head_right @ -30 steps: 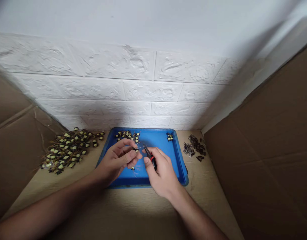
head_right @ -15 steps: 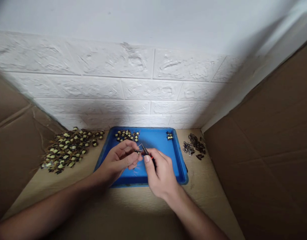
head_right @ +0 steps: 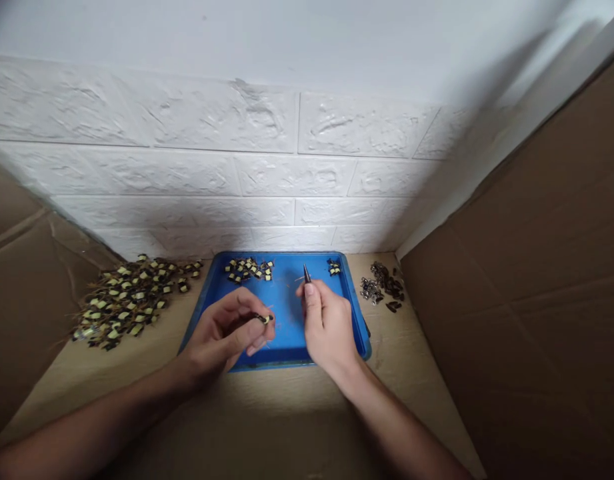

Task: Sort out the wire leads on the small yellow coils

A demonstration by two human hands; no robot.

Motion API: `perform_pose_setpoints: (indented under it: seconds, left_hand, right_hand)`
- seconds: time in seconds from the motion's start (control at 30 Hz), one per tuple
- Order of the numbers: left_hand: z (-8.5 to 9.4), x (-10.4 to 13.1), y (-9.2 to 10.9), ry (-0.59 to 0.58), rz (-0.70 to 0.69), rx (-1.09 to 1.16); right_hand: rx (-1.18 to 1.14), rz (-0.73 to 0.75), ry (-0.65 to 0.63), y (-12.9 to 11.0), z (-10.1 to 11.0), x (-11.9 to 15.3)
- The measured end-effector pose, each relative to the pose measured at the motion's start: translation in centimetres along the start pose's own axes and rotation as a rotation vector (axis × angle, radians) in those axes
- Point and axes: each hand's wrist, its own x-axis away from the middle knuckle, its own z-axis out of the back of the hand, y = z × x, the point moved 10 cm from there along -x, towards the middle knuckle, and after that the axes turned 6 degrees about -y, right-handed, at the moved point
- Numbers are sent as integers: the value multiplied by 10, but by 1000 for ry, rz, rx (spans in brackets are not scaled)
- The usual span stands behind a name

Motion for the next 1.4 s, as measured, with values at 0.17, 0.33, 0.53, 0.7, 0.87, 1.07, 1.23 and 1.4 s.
perform_pose_setpoints:
  seconds: [0.17, 0.33, 0.53, 0.7, 0.87, 1.07, 1.23, 1.4]
  left_hand:
    - [4, -5, 18, 39, 28, -132]
    - [6, -10, 25, 51, 50, -165]
    - [7, -9, 13, 35, 44, -92]
    - [9, -11, 6, 32, 42, 10]
    - [8, -12, 5, 29, 37, 37]
    - [11, -12, 3, 63, 60, 20]
    - [14, -10, 2, 94, 89, -21]
    - [13, -11, 3, 90, 97, 24]
  right_hand:
    - [206, 180, -234, -11, -4, -9]
    - [595, 286, -255, -19, 1, -10]
    - [402, 226, -156, -15, 13, -10]
    - [190, 172, -198, -22, 7, -1]
    - [80, 223, -273, -36, -7, 9]
    - [64, 261, -253, -41, -12, 14]
    - [210, 349, -188, -45, -9, 15]
    - [273, 415, -134, -49, -8, 17]
